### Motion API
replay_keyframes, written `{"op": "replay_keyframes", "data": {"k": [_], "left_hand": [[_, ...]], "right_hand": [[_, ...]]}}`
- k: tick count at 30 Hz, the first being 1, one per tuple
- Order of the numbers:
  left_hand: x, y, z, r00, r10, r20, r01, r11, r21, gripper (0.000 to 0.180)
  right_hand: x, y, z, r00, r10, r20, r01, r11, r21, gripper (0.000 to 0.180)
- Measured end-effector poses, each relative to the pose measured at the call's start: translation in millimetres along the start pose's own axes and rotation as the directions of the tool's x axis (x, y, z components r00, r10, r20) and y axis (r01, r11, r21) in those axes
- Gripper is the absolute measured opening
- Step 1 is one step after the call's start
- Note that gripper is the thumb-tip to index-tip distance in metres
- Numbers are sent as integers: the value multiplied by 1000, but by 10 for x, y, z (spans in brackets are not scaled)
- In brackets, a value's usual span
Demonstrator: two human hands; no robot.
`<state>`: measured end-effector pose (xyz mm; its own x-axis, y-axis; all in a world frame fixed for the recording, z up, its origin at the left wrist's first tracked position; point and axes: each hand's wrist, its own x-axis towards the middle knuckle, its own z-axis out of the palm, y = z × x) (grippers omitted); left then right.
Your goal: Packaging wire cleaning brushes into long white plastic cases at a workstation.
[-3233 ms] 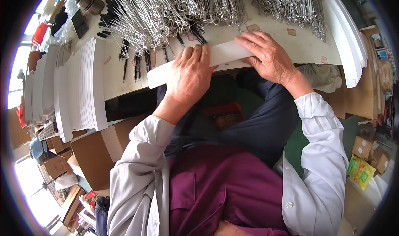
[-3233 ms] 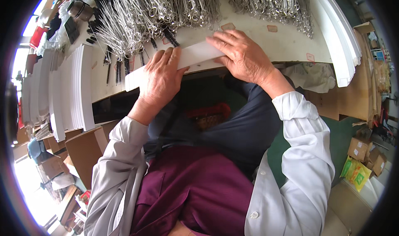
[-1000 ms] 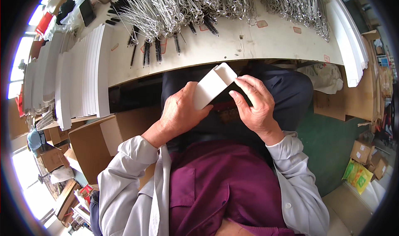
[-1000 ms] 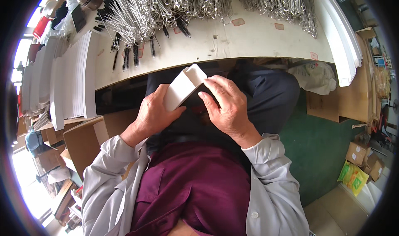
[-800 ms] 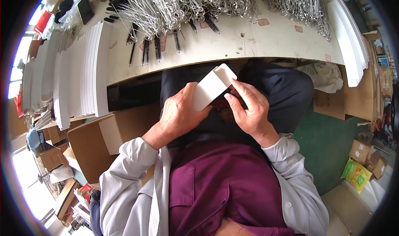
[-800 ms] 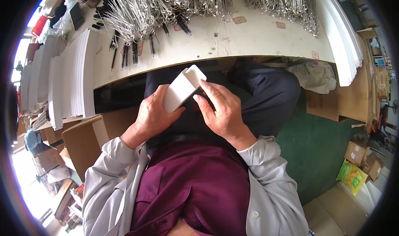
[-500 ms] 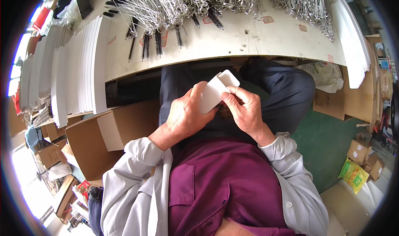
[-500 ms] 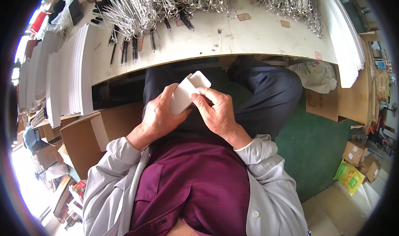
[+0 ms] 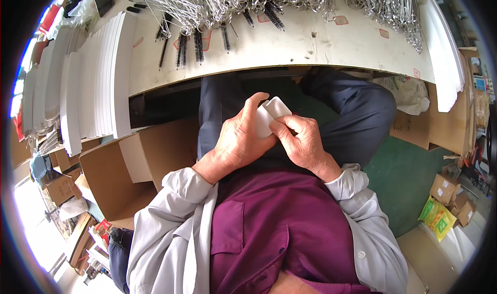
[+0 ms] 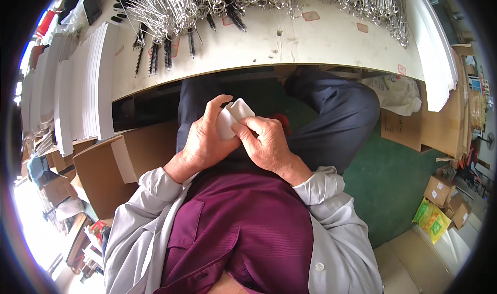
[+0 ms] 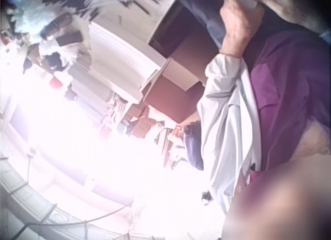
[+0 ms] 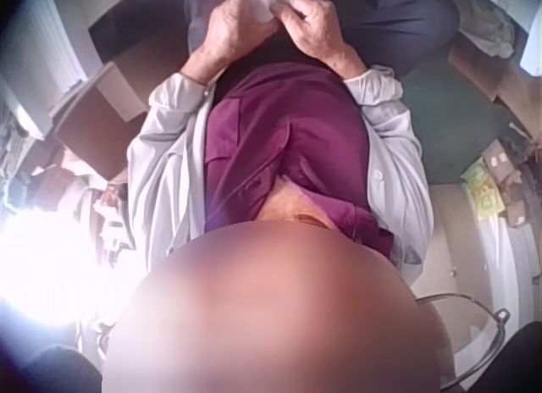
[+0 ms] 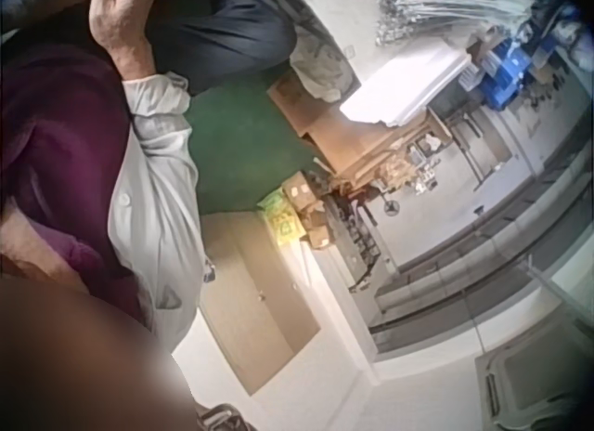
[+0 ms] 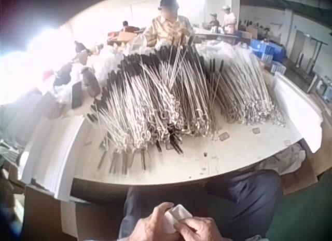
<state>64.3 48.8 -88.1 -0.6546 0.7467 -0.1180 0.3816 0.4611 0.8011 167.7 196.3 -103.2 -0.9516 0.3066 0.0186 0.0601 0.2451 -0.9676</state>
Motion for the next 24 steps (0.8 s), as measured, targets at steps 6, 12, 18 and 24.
{"op": "replay_keyframes", "data": {"k": [6,12,18,24], "left_hand": [[9,-100,28,997,73,31,-73,997,1,53],[0,-116,63,997,76,-27,-76,997,-4,48],[-30,-90,140,997,49,-54,-50,998,-23,51],[-54,-139,189,996,-26,-84,28,1000,13,61]], "right_hand": [[-38,86,74,999,-43,-20,43,999,15,16],[-102,120,87,980,130,-153,-87,962,258,41],[-30,68,49,974,-197,-114,165,957,-239,26],[17,-20,55,947,-320,-16,279,847,-452,21]]}}
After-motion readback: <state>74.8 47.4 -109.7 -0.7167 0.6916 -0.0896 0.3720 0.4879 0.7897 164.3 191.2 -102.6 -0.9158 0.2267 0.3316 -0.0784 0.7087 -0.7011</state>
